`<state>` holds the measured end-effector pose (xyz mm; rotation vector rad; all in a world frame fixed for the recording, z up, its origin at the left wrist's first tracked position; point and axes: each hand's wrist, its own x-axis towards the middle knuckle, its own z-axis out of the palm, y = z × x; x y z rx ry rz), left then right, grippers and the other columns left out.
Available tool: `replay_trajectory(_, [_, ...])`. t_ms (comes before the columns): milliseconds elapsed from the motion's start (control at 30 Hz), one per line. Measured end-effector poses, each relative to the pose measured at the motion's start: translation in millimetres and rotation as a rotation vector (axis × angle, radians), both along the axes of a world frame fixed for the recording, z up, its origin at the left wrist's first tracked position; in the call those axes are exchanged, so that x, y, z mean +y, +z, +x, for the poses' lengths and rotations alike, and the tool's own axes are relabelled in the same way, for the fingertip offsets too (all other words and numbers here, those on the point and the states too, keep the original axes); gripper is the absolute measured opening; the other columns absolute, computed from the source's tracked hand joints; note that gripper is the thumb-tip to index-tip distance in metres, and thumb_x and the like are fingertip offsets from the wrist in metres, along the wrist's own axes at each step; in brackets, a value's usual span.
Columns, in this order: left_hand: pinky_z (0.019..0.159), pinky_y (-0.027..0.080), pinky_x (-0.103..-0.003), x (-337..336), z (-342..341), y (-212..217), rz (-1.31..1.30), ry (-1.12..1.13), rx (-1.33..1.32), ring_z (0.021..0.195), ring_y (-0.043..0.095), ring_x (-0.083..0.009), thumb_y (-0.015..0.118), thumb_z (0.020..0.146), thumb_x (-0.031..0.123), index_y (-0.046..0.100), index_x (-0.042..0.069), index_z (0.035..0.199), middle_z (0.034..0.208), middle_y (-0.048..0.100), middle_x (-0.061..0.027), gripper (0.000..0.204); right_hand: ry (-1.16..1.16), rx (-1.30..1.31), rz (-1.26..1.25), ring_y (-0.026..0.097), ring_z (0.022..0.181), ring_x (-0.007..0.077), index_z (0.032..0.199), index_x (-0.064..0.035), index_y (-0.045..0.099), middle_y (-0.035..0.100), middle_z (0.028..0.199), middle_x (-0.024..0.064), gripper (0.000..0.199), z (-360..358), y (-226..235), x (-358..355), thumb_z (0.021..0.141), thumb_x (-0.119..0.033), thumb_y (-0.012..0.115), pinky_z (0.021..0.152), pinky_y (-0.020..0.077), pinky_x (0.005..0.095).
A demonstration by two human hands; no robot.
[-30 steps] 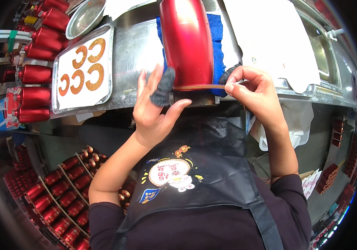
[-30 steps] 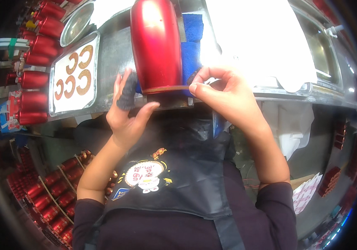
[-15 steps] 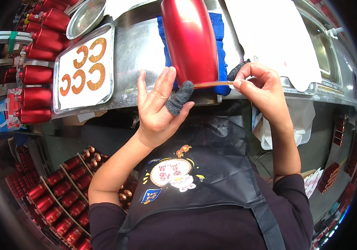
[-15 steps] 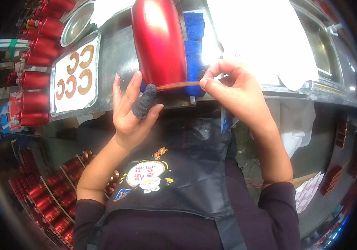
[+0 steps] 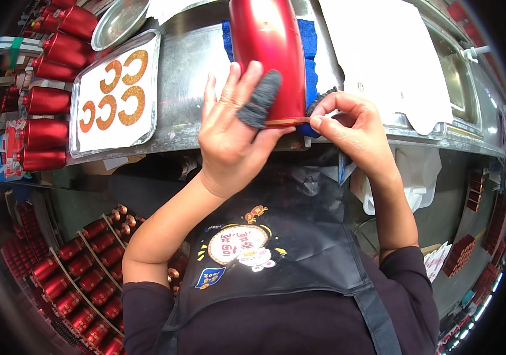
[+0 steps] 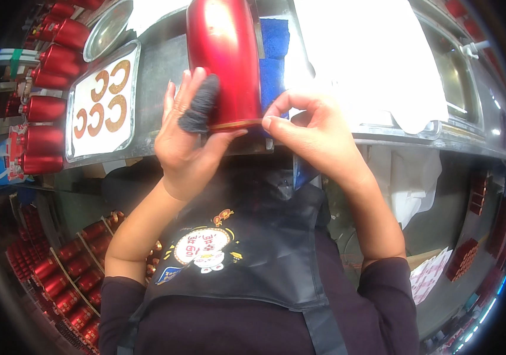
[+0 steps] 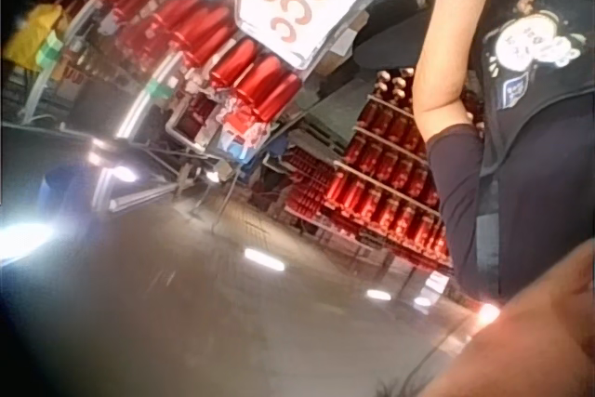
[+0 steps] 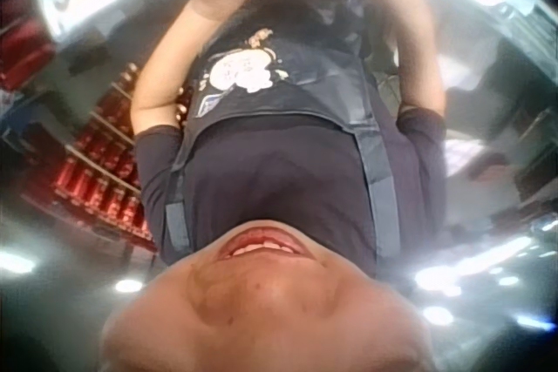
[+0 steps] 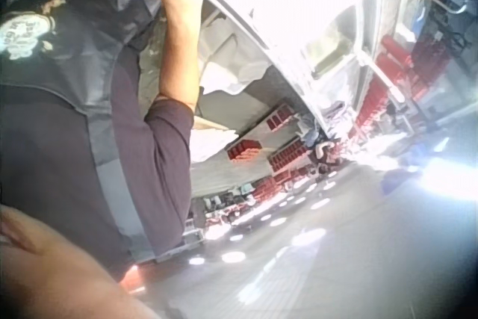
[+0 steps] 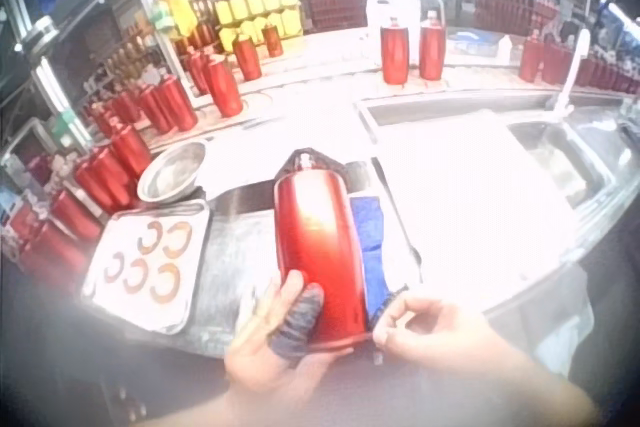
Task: The person applies gold circular labels to red cylindrical containers. They peel each label from a backing sheet, position it on the container, and smooth it down with their fingers. The process is repeated for multiple containers.
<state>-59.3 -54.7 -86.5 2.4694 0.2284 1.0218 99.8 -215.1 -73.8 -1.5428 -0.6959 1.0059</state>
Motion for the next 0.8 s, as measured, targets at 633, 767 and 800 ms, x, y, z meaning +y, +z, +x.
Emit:
replay_trajectory(633, [0.113,0.023,-0.069,-0.6,-42.7,-22.7,0.049,-0.072,0.1,0.132,0.056,-0.0417,0.085,0.076,0.013,0.074,0.004,0.112,0.145,0.056,-0.0223,0.039,-0.073,-0.005,0.014,0.052,0.073,0.0014,0.083,-0.0022,0.065,0.06,0.08,-0.0039,0.01,0.0,11.0,-6.3,0.087,-0.008,0.071,0.065,0.0402,0.0183])
replay_trajectory(767, [0.112,0.023,-0.071,-4.4,-31.2,-8.1,0.163,-0.038,0.084,0.132,0.055,-0.0424,0.084,0.074,0.013,0.076,0.012,0.111,0.146,0.055,-0.0223,0.038,-0.049,0.004,0.007,0.054,0.075,0.002,0.084,-0.0019,0.065,0.062,0.083,-0.0032,0.009,1.7,5.4,-5.3,0.087,-0.008,0.071,0.066,0.0417,0.0186])
replay_trajectory(800, [0.112,0.023,-0.071,-5.9,-26.2,-4.8,0.216,-0.023,0.077,0.132,0.055,-0.0428,0.083,0.073,0.013,0.076,0.014,0.111,0.146,0.056,-0.0221,0.038,-0.042,0.008,0.002,0.055,0.076,0.002,0.084,-0.0018,0.065,0.062,0.083,-0.0029,0.009,2.1,4.0,-4.0,0.087,-0.008,0.071,0.067,0.042,0.0187])
